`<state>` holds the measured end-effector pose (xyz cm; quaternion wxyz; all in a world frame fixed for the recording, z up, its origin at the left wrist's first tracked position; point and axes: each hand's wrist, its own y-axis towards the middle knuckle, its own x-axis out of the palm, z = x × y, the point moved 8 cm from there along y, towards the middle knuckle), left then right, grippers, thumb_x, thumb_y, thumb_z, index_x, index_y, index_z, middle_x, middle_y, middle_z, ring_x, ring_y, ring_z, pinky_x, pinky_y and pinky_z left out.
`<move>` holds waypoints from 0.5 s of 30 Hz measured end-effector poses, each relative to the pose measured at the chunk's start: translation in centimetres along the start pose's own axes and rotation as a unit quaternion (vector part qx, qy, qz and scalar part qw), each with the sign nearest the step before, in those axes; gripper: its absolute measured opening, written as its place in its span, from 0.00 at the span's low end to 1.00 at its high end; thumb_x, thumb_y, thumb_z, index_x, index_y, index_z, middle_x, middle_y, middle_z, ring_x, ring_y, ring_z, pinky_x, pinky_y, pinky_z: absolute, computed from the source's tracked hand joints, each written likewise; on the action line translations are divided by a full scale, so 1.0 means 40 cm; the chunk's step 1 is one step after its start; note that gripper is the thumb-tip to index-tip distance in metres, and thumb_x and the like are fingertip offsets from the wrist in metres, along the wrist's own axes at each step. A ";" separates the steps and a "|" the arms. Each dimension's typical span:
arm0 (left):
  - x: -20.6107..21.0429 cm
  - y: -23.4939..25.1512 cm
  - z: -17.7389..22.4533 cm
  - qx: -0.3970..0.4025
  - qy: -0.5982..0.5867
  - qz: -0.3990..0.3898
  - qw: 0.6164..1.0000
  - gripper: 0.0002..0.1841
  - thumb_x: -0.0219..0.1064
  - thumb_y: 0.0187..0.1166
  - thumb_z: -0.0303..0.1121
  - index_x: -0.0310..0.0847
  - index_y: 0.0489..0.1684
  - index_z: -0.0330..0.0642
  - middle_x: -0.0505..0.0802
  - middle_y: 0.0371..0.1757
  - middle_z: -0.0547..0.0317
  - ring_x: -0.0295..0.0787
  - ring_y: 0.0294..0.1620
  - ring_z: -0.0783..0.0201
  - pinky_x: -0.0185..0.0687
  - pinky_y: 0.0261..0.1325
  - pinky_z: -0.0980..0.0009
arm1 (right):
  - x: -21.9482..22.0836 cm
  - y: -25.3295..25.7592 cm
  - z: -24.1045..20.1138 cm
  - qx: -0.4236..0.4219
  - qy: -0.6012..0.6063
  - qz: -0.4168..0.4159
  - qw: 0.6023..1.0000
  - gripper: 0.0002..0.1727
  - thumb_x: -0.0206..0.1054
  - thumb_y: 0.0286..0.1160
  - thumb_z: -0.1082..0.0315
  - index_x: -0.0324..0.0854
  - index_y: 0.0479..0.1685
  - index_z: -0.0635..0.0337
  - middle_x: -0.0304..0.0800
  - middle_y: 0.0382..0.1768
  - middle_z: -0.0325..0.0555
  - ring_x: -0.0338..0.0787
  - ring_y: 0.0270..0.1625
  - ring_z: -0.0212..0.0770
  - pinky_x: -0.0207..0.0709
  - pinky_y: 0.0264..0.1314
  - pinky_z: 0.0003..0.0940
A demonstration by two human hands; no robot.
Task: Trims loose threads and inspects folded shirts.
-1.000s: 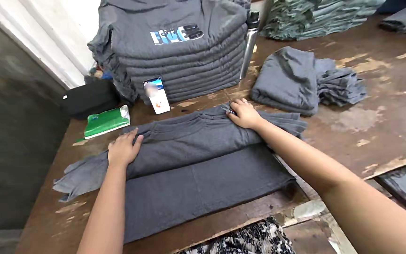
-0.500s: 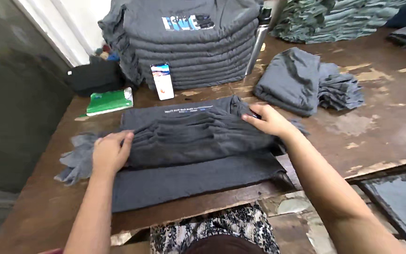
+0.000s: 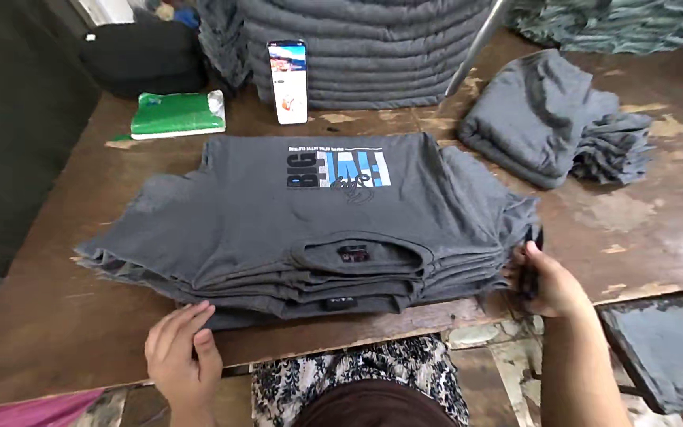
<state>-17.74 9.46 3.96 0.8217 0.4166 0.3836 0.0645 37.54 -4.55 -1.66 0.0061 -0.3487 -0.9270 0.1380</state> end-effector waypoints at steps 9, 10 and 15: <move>-0.024 -0.026 -0.013 -0.033 -0.047 0.085 0.995 0.30 0.42 0.94 0.55 0.85 0.36 0.43 0.93 0.42 0.58 0.87 0.58 0.67 0.75 0.68 0.73 | 0.305 -0.003 -0.150 -0.071 0.271 -0.069 0.957 0.26 0.35 0.91 0.59 0.82 0.38 0.48 0.94 0.30 0.34 0.93 0.35 0.27 0.90 0.40 0.30; -0.027 -0.027 -0.014 -0.034 -0.050 0.095 0.994 0.30 0.42 0.94 0.55 0.85 0.36 0.44 0.93 0.43 0.60 0.87 0.58 0.69 0.75 0.67 0.74 | 0.347 -0.010 -0.208 -0.102 0.258 -0.086 0.957 0.23 0.38 0.88 0.62 0.83 0.36 0.48 0.93 0.28 0.33 0.92 0.33 0.26 0.89 0.39 0.28; -0.041 -0.040 -0.024 -0.048 -0.085 0.140 0.985 0.28 0.42 0.94 0.54 0.84 0.37 0.47 0.91 0.45 0.69 0.84 0.60 0.76 0.74 0.69 0.78 | 0.614 -0.123 -0.500 -0.278 0.033 -0.169 0.945 0.26 0.76 0.61 0.62 0.73 0.60 0.45 0.91 0.37 0.19 0.91 0.37 0.18 0.88 0.40 0.19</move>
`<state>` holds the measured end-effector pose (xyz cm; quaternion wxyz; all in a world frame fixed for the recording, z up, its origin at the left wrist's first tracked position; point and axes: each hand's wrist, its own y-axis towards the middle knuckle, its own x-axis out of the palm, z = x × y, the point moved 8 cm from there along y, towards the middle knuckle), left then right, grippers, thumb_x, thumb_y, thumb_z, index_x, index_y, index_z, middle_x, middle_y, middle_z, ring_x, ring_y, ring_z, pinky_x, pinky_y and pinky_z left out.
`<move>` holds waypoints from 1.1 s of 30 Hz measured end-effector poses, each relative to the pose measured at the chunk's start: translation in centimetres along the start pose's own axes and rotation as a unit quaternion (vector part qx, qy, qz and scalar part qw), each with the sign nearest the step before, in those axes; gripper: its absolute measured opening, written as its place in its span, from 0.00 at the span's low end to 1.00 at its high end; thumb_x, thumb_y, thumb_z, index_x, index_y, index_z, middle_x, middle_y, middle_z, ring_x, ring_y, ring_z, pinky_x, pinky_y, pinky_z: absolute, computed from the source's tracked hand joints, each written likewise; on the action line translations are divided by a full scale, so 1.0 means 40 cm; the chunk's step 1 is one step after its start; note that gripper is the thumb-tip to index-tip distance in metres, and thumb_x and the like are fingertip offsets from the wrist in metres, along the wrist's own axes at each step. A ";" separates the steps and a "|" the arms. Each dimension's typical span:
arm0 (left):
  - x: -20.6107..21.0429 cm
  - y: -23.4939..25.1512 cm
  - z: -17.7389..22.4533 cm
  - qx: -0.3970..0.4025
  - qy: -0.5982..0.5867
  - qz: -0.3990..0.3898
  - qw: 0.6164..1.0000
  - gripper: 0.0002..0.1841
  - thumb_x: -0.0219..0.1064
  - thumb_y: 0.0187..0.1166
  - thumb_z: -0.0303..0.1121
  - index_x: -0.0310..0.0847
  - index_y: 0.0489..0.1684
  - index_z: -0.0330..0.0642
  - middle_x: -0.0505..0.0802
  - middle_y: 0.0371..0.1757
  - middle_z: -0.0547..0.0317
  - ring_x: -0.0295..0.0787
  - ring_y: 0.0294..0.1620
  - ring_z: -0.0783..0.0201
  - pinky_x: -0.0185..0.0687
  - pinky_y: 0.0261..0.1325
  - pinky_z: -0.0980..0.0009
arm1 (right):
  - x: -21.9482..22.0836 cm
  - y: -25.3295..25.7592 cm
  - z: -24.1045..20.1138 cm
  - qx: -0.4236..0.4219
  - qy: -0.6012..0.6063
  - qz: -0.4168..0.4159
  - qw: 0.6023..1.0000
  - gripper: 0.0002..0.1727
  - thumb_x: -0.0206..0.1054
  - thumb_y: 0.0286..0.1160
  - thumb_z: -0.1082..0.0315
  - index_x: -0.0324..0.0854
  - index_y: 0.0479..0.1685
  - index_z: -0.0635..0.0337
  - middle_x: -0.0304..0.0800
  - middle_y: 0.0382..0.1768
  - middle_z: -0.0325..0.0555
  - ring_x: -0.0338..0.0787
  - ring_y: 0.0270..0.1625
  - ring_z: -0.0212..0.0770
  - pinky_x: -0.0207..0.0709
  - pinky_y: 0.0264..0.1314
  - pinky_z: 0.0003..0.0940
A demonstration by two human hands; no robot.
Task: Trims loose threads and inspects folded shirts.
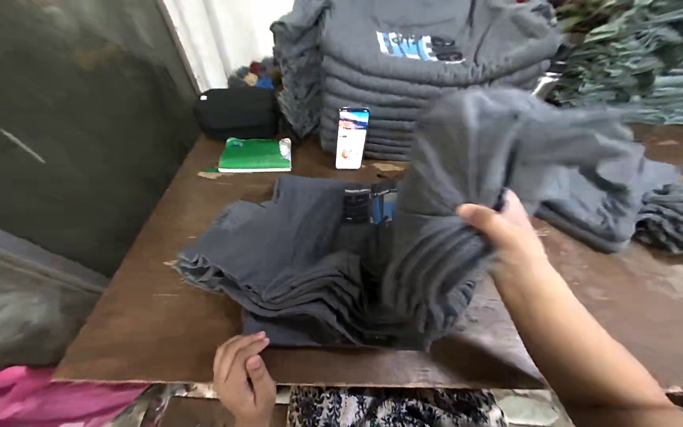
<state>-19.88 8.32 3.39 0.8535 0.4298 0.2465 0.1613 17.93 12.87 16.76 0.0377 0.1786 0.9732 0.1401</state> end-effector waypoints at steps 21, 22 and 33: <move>0.058 0.265 -0.030 -0.166 0.164 -0.197 0.952 0.23 0.63 0.81 0.49 0.91 0.30 0.36 0.92 0.53 0.41 0.83 0.64 0.36 0.71 0.66 0.37 | 0.429 0.357 0.210 -0.002 -0.444 -0.229 0.866 0.28 0.63 0.84 0.51 0.79 0.68 0.68 0.86 0.64 0.68 0.84 0.70 0.68 0.71 0.68 0.74; 0.049 0.242 -0.040 -0.180 0.135 -0.151 0.963 0.20 0.67 0.77 0.46 0.90 0.29 0.34 0.89 0.54 0.38 0.80 0.63 0.36 0.68 0.66 0.38 | 0.372 0.394 0.271 0.035 -0.446 -0.204 0.871 0.31 0.65 0.82 0.47 0.79 0.70 0.68 0.85 0.66 0.69 0.82 0.73 0.70 0.67 0.71 0.77; 0.107 0.061 0.027 -0.372 -0.139 0.046 0.917 0.25 0.58 0.75 0.29 0.66 0.69 0.21 0.80 0.64 0.44 0.80 0.63 0.73 0.77 0.65 0.78 | -0.018 0.358 0.279 -0.032 -0.314 -0.152 0.937 0.25 0.77 0.74 0.61 0.79 0.56 0.77 0.87 0.46 0.67 0.88 0.50 0.59 0.81 0.59 0.60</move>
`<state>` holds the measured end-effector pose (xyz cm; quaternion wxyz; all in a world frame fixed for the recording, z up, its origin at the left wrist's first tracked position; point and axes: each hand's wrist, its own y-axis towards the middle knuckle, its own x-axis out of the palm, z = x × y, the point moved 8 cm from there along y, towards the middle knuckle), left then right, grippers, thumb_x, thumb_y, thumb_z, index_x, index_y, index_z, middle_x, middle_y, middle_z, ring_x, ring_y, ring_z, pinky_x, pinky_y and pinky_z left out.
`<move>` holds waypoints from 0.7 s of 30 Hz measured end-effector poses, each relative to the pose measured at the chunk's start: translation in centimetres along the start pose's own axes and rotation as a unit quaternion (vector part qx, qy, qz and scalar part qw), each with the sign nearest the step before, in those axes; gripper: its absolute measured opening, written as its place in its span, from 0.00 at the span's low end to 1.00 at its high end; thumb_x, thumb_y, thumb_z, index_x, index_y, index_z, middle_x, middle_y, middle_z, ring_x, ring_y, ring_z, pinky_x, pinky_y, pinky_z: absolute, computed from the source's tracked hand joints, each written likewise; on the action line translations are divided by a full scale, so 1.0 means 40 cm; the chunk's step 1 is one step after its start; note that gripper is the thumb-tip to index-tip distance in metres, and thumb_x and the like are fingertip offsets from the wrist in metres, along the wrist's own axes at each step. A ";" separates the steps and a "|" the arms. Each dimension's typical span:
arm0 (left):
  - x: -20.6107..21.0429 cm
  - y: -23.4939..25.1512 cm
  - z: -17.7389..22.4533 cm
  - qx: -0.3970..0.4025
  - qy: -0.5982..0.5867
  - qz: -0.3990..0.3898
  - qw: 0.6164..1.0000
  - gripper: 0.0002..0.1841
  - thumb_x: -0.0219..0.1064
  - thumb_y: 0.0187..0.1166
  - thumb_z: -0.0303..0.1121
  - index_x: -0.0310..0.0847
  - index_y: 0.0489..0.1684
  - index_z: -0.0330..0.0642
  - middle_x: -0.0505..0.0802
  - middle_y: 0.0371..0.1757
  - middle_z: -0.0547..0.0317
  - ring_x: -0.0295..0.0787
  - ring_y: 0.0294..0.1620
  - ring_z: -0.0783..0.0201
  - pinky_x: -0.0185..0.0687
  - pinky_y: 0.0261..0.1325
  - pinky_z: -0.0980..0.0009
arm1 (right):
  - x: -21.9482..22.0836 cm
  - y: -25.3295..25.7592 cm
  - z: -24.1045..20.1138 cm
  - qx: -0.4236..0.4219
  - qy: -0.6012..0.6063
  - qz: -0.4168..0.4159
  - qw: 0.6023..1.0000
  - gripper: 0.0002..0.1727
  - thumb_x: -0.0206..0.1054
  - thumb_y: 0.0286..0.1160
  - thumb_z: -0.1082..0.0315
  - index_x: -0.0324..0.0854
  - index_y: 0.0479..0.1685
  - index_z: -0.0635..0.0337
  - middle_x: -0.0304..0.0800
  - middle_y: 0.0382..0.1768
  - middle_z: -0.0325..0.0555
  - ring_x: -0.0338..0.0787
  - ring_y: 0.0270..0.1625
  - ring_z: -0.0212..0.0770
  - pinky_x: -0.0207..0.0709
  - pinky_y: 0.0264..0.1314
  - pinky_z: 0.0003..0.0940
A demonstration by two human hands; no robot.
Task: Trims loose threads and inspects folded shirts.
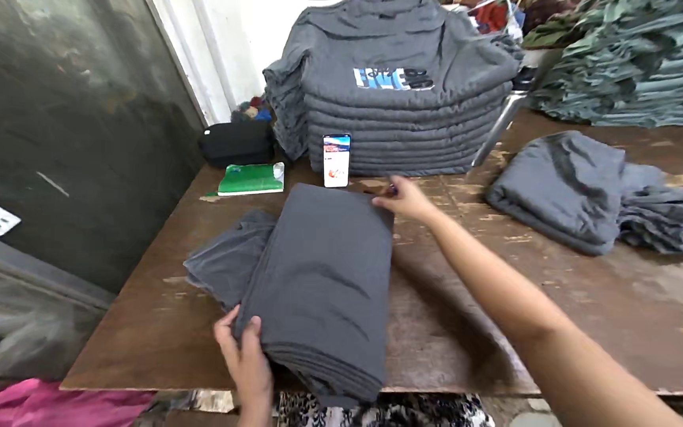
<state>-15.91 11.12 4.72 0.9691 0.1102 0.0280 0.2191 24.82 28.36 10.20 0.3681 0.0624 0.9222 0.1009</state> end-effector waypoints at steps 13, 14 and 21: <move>0.397 -0.280 0.031 0.130 0.064 -0.268 0.952 0.30 0.68 0.76 0.40 0.71 0.68 0.22 0.85 0.59 0.33 0.83 0.61 0.61 0.79 0.65 0.70 | -0.129 -0.476 -0.186 -0.044 0.128 0.081 0.987 0.18 0.59 0.87 0.59 0.78 0.27 0.57 0.75 0.15 0.35 0.74 0.15 0.28 0.71 0.17 0.26; 0.400 -0.276 0.025 0.136 0.060 -0.271 0.951 0.30 0.68 0.75 0.39 0.70 0.68 0.21 0.85 0.59 0.33 0.83 0.61 0.61 0.79 0.65 0.71 | -0.052 -0.503 -0.137 -0.028 0.126 0.074 0.989 0.16 0.61 0.84 0.61 0.79 0.28 0.61 0.76 0.18 0.37 0.75 0.19 0.29 0.71 0.22 0.27; 0.353 -0.244 0.057 0.230 0.137 -0.250 0.930 0.30 0.73 0.71 0.50 0.81 0.68 0.37 0.78 0.59 0.40 0.73 0.61 0.58 0.70 0.65 0.69 | -0.061 -0.605 -0.100 -0.133 0.114 0.066 0.982 0.13 0.75 0.70 0.62 0.76 0.29 0.58 0.87 0.37 0.38 0.84 0.39 0.22 0.78 0.39 0.17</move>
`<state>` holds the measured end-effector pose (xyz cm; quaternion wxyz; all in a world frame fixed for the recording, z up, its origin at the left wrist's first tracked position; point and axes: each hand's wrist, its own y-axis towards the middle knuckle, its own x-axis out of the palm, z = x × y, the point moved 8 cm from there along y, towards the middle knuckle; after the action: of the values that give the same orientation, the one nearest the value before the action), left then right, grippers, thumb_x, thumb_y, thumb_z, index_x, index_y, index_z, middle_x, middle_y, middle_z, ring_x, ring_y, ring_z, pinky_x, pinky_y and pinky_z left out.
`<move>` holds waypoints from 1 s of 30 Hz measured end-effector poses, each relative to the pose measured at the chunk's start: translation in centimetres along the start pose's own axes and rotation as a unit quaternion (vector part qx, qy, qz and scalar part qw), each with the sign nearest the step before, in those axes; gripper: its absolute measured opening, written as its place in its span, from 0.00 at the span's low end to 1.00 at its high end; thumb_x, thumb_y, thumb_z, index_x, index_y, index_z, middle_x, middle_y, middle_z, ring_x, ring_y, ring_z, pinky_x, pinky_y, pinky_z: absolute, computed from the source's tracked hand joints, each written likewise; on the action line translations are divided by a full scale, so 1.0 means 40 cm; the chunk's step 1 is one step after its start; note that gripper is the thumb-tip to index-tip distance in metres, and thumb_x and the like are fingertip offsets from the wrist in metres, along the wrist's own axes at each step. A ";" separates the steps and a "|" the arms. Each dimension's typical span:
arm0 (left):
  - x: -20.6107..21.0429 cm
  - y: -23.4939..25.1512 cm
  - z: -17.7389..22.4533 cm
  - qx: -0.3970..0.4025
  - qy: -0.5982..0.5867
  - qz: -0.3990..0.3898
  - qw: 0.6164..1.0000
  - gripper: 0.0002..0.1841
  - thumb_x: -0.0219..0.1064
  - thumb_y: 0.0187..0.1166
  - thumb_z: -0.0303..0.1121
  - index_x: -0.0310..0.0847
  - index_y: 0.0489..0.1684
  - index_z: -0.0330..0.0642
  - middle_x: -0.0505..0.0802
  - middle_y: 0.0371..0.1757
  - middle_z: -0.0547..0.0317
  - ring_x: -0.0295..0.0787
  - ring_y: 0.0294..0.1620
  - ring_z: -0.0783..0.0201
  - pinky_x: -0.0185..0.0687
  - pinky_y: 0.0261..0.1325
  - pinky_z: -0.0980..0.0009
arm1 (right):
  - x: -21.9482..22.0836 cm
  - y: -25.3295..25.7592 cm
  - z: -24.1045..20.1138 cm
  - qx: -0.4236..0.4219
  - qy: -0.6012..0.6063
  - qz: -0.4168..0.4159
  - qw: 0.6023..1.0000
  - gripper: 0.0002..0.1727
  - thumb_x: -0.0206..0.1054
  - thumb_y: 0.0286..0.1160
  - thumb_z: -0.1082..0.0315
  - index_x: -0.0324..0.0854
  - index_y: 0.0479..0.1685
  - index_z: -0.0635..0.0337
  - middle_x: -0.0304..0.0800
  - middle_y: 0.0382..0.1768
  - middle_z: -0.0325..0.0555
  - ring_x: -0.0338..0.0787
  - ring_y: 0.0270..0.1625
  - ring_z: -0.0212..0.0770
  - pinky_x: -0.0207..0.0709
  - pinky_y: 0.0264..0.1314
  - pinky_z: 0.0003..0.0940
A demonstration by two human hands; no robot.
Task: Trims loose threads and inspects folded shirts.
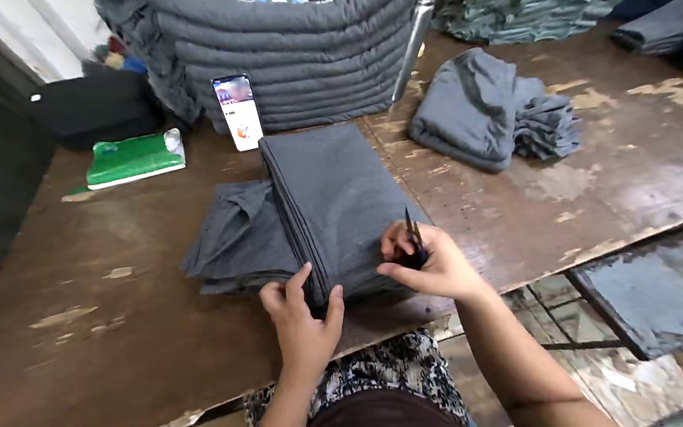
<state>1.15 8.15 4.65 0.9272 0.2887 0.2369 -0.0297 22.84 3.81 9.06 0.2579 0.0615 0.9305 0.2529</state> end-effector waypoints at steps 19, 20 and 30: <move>0.003 0.066 0.059 0.216 0.075 -0.148 0.962 0.20 0.63 0.84 0.52 0.92 0.34 0.48 0.87 0.29 0.60 0.83 0.39 0.61 0.77 0.46 0.68 | 0.061 -0.061 -0.016 0.036 -0.022 0.041 0.998 0.09 0.70 0.75 0.65 0.82 0.28 0.58 0.93 0.34 0.41 0.86 0.36 0.29 0.78 0.44 0.29; -0.007 0.065 0.057 0.210 0.074 -0.146 0.964 0.21 0.64 0.83 0.55 0.92 0.34 0.48 0.86 0.29 0.61 0.83 0.39 0.61 0.77 0.46 0.68 | 0.064 -0.061 -0.026 0.035 -0.013 0.037 0.999 0.09 0.70 0.74 0.66 0.82 0.28 0.59 0.93 0.34 0.42 0.85 0.36 0.28 0.77 0.43 0.28; -0.029 0.118 0.153 0.145 0.105 -0.086 0.980 0.14 0.63 0.79 0.38 0.97 0.50 0.53 0.96 0.45 0.62 0.84 0.53 0.55 0.74 0.55 0.58 | -0.072 0.044 -0.120 -0.075 -0.074 0.214 0.971 0.12 0.70 0.69 0.75 0.69 0.25 0.56 0.91 0.38 0.41 0.81 0.29 0.21 0.73 0.29 0.15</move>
<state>3.61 8.62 12.04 0.8395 0.4001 0.3499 -0.1125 22.83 2.52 14.80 0.2697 0.2585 0.8522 0.3663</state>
